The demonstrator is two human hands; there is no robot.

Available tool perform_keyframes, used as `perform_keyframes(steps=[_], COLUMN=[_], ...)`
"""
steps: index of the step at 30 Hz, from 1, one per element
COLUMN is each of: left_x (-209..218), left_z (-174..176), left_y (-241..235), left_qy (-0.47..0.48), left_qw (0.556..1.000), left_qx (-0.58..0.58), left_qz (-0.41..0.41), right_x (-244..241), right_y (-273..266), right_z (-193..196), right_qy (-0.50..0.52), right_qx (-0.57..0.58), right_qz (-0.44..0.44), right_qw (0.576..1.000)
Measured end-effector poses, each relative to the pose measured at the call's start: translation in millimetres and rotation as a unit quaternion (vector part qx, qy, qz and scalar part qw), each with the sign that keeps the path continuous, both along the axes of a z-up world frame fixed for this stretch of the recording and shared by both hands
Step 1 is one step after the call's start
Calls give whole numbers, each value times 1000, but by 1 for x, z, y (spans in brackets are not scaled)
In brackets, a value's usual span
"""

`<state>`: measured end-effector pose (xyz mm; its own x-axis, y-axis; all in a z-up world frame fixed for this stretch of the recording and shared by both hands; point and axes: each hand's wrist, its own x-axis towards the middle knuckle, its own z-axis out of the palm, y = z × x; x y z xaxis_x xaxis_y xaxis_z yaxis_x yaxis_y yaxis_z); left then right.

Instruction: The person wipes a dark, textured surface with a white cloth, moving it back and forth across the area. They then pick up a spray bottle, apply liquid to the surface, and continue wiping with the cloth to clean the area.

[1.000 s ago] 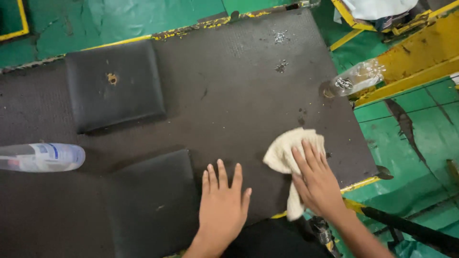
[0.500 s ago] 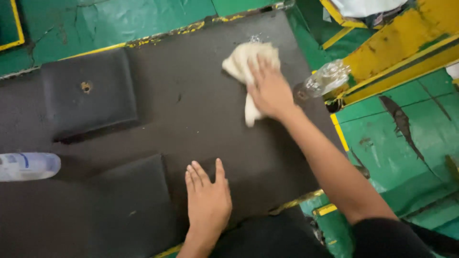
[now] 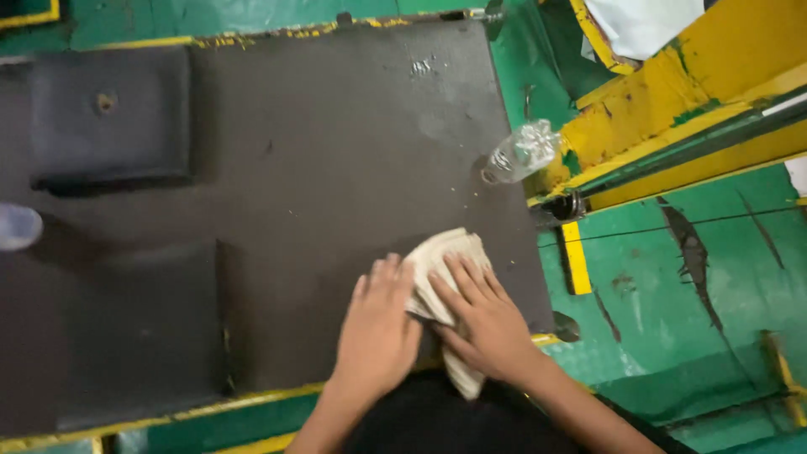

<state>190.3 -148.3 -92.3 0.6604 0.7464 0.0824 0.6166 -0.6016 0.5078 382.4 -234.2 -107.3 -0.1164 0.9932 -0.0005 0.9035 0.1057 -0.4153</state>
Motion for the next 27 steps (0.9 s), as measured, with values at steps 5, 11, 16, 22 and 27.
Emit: perform_keyframes(steps=[5, 11, 16, 22, 27], left_x=[31, 40, 67, 94, 87], left_z=[-6, 4, 4, -8, -22], left_y=[-10, 2, 46, 78, 55], left_qy=[-86, -166, -225, -142, -36], left_qw=[996, 976, 959, 989, 979], left_qx=[-9, -125, -169, 12, 46], left_qz=[38, 59, -39, -38, -194], right_x=[9, 20, 27, 19, 9], right_y=[10, 7, -4, -22, -37], right_z=[3, 2, -5, 1, -14], right_qy=[42, 175, 117, 143, 214], right_qx=[20, 42, 76, 139, 206], right_qz=[8, -54, -124, -273, -358], right_qw=[999, 982, 983, 941, 885])
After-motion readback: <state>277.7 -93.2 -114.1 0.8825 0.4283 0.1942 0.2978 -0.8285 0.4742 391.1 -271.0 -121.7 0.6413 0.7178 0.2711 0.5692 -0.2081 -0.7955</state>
